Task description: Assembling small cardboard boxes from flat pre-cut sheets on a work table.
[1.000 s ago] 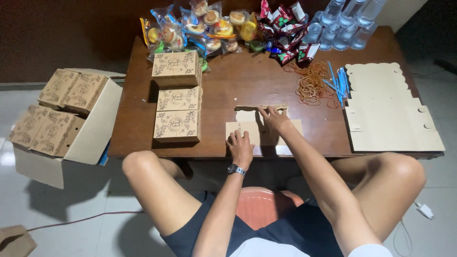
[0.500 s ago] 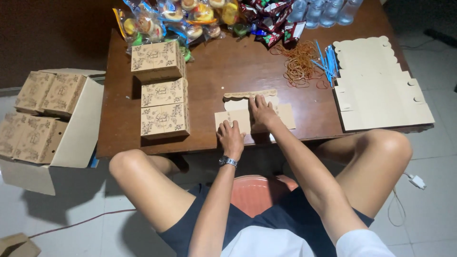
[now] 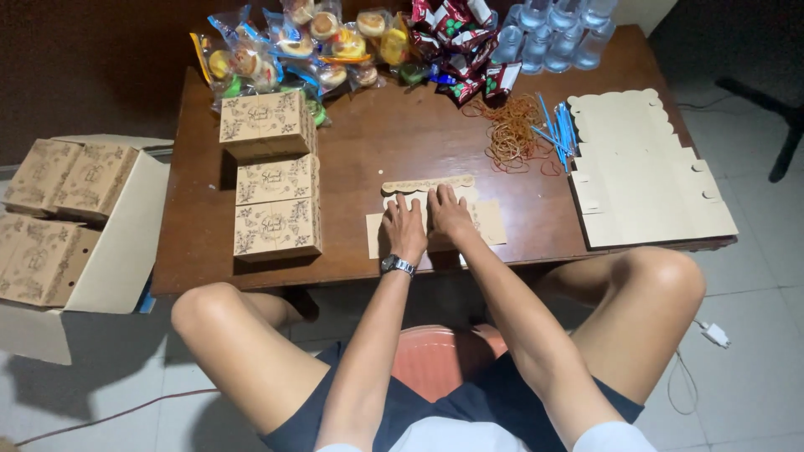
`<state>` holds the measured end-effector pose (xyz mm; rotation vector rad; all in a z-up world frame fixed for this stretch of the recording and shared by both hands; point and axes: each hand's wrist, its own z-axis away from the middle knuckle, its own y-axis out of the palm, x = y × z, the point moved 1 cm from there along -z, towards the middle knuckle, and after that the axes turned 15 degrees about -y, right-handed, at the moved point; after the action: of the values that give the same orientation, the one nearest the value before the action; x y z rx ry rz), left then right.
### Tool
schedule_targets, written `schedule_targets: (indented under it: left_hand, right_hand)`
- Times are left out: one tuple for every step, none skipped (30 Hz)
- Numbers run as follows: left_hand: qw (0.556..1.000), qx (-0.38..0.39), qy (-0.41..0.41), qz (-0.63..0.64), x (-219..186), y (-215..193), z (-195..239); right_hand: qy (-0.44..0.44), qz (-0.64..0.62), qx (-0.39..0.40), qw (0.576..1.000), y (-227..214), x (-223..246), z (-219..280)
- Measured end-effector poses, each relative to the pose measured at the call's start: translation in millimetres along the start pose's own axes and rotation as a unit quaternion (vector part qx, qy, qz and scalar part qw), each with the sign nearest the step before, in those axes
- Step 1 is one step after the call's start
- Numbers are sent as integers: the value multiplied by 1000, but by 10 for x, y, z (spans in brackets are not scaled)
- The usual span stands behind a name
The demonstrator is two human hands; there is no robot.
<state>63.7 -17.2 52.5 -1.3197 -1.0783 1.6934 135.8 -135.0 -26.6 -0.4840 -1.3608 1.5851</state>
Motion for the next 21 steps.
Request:
schedule_targets:
  left_hand:
    - [1000,1,-1,0,-32,-40,-45]
    - [999,22,34,-32,-71,-73,-89]
    - [995,40,71,-65,-114,-121,-160]
    - [995,39,71,-65,-91,-83,-217]
    - [990,65,79,-94,-86,-44,-290]
    - [985,90,87,-122,-83,-9,-364]
    - [985,88,88,-121,-46,151,-527]
    - [979,116,73,-148,-4,318,-691]
    - [972,144,58,-174,43,501,-838]
    - [973,143,59,-173,92,624,-932]
    - [969,157,43,-186,146,755,-1017]
    - [965,171,28,-199,199,886,-1103]
    - [965,170,29,-198,163,730,-1036]
    - [963,196,17,-183,131,577,-965]
    - [960,221,4,-169,121,417,-883]
    - [960,221,4,-170,128,379,-866]
    - [961,226,-12,-157,120,344,-855]
    - [962,230,-29,-144,111,309,-842]
    - [962,231,-27,-143,93,269,-801]
    - [963,219,-39,-150,79,225,-762]
    - [965,205,-53,-157,82,156,-749]
  right_hand:
    - [-1,-1,2,1000,92,-84,-68]
    - [2,0,4,1000,186,-170,-136]
    - [4,2,4,1000,253,-259,-230]
    - [4,2,3,1000,158,-134,-116]
    - [5,1,2,1000,38,-28,-7]
    - [6,1,1,1000,-83,79,101]
    - [6,2,0,1000,-79,66,89]
    - [6,4,1,1000,-72,52,76]
    - [7,6,2,1000,-46,40,78]
    - [7,8,2,1000,-26,12,49]
    - [5,8,1,1000,0,-13,30]
    - [3,9,1,1000,25,-41,9]
    - [4,10,0,1000,51,-65,-19]
    - [8,15,5,1000,79,-88,-44]
    - [12,20,9,1000,116,-89,-71]
    - [12,19,9,1000,90,-58,-62]
    - [12,24,7,1000,57,-39,-43]
    - [12,28,5,1000,25,-21,-23]
    - [15,29,6,999,-46,41,40]
    - [15,39,-1,999,-121,106,100]
    - [13,49,-10,999,-213,186,127]
